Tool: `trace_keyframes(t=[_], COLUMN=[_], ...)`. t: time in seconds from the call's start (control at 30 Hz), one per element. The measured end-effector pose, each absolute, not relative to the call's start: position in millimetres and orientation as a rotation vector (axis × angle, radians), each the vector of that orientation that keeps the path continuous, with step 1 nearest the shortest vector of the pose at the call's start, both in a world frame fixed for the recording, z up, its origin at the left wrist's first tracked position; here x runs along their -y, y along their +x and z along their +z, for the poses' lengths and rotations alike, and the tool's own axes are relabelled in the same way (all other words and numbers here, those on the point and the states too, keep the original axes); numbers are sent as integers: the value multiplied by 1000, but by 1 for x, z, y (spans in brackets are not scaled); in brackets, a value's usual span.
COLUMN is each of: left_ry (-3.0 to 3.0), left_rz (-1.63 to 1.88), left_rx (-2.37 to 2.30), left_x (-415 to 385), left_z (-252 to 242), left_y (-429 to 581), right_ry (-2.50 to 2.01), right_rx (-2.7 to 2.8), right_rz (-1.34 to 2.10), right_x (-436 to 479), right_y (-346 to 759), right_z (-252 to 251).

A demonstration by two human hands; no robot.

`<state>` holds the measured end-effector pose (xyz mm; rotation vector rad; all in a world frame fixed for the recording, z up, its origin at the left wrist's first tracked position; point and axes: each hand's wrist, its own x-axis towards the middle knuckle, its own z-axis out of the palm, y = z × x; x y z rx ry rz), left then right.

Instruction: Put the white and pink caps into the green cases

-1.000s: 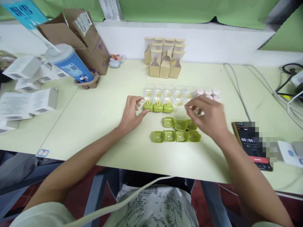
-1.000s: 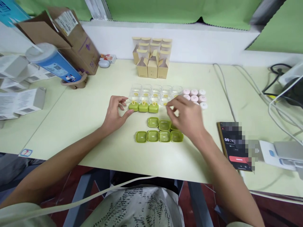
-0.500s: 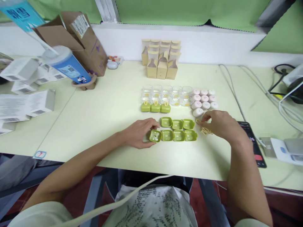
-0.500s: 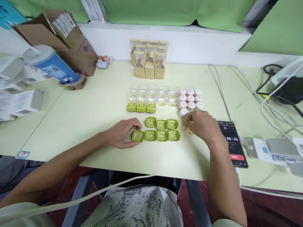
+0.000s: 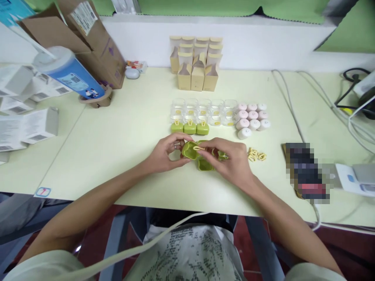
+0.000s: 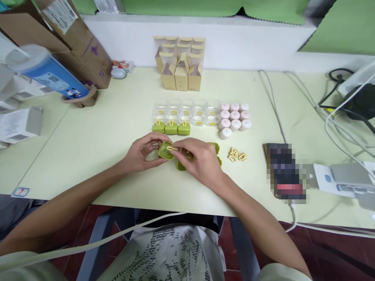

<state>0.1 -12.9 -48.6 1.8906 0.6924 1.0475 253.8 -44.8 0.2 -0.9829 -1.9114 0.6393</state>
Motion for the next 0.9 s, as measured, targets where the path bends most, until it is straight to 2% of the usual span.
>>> trace_keyframes(t=[0.2,0.9], left_ry=[1838,1896], left_rz=[1045,993], left_rx=[-648,-642], left_x=[13,7], left_z=[-45,-46], left_y=[2,8], right_ry=[-961,-877], right_rx=[2030,2075], right_rz=[383,310], right_x=[46,46], right_y=[245,242], right_z=[-13,-28])
